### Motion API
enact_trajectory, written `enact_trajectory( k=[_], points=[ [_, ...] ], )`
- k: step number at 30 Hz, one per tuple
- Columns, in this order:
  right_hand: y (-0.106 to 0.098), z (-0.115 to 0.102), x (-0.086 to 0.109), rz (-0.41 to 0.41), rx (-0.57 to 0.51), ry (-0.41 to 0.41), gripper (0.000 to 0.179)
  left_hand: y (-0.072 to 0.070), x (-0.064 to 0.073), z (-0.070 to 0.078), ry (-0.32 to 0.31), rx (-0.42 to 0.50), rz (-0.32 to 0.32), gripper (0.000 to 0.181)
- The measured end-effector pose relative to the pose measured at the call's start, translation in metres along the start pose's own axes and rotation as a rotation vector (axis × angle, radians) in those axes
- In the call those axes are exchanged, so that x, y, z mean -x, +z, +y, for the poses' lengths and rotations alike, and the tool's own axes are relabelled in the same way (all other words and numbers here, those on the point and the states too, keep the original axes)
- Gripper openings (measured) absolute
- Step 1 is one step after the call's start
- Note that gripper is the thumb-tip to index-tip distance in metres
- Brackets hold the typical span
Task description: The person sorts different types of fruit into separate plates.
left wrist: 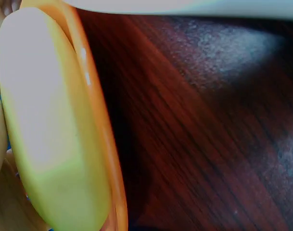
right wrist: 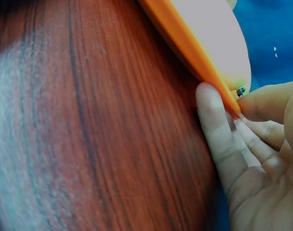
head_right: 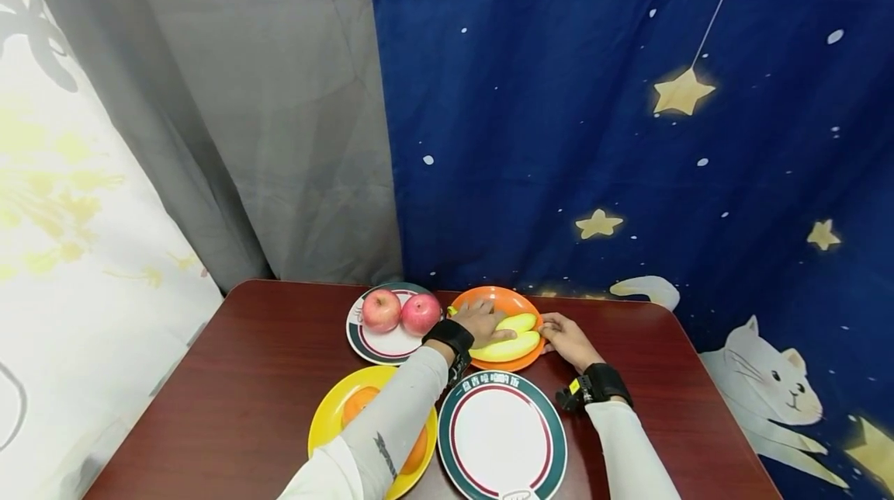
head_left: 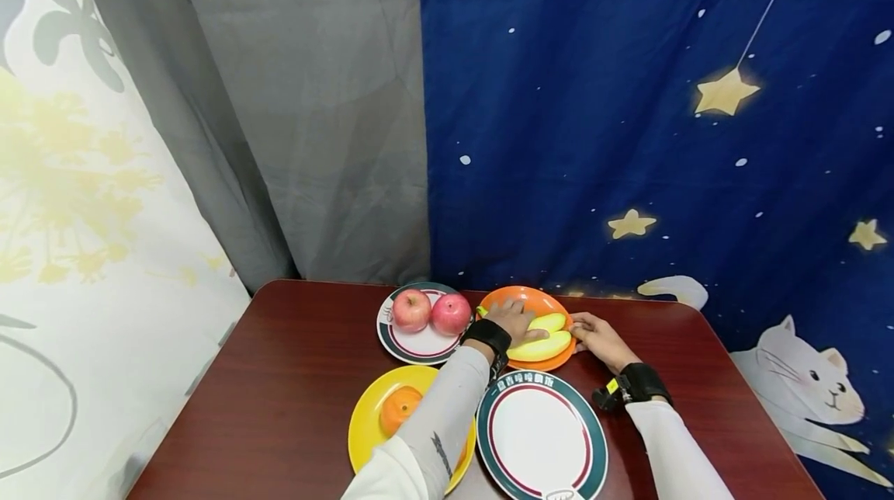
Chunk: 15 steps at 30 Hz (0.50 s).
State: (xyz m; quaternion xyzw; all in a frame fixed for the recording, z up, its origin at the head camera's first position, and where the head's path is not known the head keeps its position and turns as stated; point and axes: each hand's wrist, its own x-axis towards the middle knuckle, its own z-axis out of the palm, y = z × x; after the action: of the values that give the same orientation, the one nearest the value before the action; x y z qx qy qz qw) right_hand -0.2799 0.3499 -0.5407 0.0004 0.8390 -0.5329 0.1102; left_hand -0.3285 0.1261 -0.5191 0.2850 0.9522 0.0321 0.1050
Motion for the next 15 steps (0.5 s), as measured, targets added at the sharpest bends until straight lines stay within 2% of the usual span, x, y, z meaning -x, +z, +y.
enact_trajectory(
  k=[3, 6, 10, 12, 15],
  points=[
    [-0.003, -0.001, -0.001, -0.009, 0.014, 0.009, 0.045, -0.006, 0.000, -0.002, 0.011, 0.005, 0.007, 0.066],
    [-0.009, -0.004, -0.002, -0.024, 0.023, 0.028, 0.046, -0.019, 0.000, -0.005, 0.036, -0.013, 0.048, 0.065],
    [-0.019, -0.013, -0.001, -0.016, 0.114, 0.030, 0.043, -0.053, 0.009, -0.010, 0.082, -0.005, 0.151, 0.064],
    [-0.024, -0.021, 0.000, 0.003, 0.220, 0.000, 0.040, -0.077, 0.020, -0.016, 0.114, 0.013, 0.206, 0.065],
    [-0.032, -0.033, 0.003, 0.054, 0.431, -0.086, 0.037, -0.109, 0.043, -0.034, 0.161, 0.033, 0.312, 0.066]
  ],
)
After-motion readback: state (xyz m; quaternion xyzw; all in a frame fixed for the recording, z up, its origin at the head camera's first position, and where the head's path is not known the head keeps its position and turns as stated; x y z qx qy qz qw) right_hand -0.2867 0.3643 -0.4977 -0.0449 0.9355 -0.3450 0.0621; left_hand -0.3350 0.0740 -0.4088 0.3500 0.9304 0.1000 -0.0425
